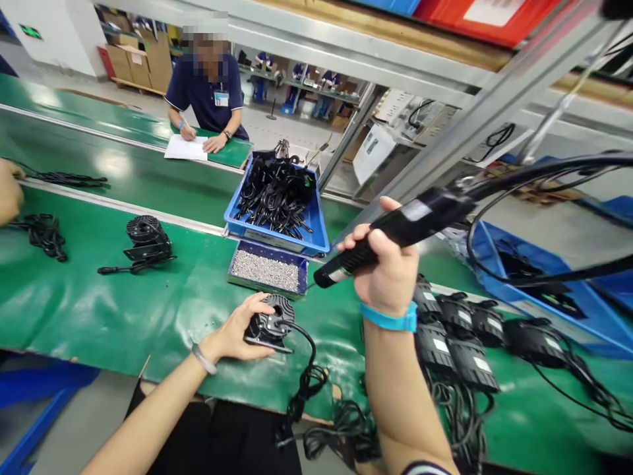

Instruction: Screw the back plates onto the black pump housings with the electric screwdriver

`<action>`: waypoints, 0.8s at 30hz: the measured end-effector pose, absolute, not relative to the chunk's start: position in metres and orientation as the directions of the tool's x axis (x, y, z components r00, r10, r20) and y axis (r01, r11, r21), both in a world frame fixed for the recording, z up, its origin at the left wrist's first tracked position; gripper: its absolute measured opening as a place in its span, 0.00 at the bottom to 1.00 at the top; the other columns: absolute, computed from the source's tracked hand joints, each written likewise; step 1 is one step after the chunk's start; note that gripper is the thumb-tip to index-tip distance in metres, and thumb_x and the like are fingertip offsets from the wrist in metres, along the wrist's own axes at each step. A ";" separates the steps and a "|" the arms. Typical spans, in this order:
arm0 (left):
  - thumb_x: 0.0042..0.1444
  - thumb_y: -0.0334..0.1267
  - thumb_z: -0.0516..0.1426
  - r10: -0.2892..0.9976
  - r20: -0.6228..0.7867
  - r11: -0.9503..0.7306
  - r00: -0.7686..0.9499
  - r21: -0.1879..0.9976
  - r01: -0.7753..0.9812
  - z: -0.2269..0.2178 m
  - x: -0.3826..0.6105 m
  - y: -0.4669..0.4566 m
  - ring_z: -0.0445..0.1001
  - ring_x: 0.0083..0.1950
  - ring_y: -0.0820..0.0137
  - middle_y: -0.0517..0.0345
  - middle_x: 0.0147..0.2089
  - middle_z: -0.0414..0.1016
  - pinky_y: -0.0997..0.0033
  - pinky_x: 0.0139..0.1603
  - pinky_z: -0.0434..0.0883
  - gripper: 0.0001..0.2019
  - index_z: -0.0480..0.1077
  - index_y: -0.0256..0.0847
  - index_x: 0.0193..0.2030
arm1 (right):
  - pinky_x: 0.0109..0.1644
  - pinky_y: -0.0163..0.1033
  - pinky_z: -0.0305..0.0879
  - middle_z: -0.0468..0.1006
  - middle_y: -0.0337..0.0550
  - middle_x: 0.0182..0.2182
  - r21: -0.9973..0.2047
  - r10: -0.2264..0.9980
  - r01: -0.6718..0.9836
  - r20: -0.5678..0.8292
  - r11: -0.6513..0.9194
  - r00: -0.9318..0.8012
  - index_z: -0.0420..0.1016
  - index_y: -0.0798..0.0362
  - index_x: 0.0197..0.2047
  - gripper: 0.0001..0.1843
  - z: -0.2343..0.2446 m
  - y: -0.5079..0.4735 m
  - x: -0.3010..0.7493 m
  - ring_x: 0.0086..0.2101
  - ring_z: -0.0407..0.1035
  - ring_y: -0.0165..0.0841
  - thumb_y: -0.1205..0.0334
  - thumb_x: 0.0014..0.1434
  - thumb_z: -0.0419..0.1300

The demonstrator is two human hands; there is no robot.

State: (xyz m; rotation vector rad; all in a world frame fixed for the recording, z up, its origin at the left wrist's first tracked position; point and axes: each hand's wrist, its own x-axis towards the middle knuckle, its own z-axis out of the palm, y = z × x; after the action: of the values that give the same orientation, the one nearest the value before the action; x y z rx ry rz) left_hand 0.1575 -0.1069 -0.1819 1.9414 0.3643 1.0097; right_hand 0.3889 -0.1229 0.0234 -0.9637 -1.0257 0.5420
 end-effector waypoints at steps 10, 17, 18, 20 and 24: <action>0.48 0.41 0.72 0.569 0.507 -0.559 0.648 0.816 -0.148 -0.174 0.156 -0.103 0.66 0.72 0.46 0.40 0.65 0.72 0.45 0.72 0.64 0.35 0.65 0.43 0.62 | 0.17 0.33 0.60 0.66 0.32 0.14 -0.908 0.882 -0.111 0.354 0.404 0.311 0.73 0.47 0.34 0.35 0.076 -0.165 0.334 0.12 0.60 0.27 0.21 0.54 0.55; 0.48 0.43 0.72 0.550 0.579 -0.594 0.602 0.778 -0.205 -0.180 0.158 -0.102 0.69 0.69 0.47 0.41 0.65 0.71 0.43 0.69 0.66 0.37 0.65 0.46 0.64 | 0.09 0.35 0.56 0.70 0.37 0.12 -0.821 0.844 -0.210 0.489 0.531 0.220 0.81 0.51 0.30 0.41 0.063 -0.154 0.325 0.08 0.59 0.30 0.18 0.52 0.54; 0.48 0.43 0.72 0.551 0.581 -0.594 0.599 0.777 -0.208 -0.179 0.158 -0.102 0.69 0.69 0.47 0.40 0.65 0.70 0.42 0.69 0.67 0.37 0.65 0.47 0.64 | 0.09 0.35 0.56 0.70 0.37 0.12 -0.828 0.851 -0.206 0.487 0.522 0.198 0.82 0.52 0.31 0.41 0.060 -0.152 0.326 0.08 0.59 0.30 0.18 0.51 0.55; 0.49 0.44 0.72 0.551 0.579 -0.590 0.601 0.779 -0.210 -0.177 0.157 -0.103 0.69 0.69 0.47 0.40 0.65 0.70 0.42 0.69 0.67 0.37 0.64 0.47 0.64 | 0.10 0.35 0.56 0.71 0.38 0.13 -0.842 0.862 -0.193 0.475 0.504 0.180 0.82 0.52 0.32 0.42 0.052 -0.151 0.330 0.09 0.60 0.30 0.18 0.51 0.55; 0.50 0.44 0.72 0.533 0.585 -0.608 0.611 0.767 -0.204 -0.177 0.156 -0.104 0.68 0.70 0.46 0.40 0.66 0.70 0.39 0.70 0.66 0.37 0.64 0.47 0.64 | 0.13 0.37 0.61 0.74 0.41 0.15 -0.852 0.880 -0.230 0.433 0.470 0.195 0.83 0.52 0.37 0.45 0.049 -0.159 0.341 0.12 0.64 0.33 0.17 0.53 0.50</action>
State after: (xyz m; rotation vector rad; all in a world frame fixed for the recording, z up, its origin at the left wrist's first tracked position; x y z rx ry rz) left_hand 0.1563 -0.1041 -0.1770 1.9651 0.2606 1.0688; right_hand 0.3407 -0.1586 0.0493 -0.7308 -1.1029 0.8834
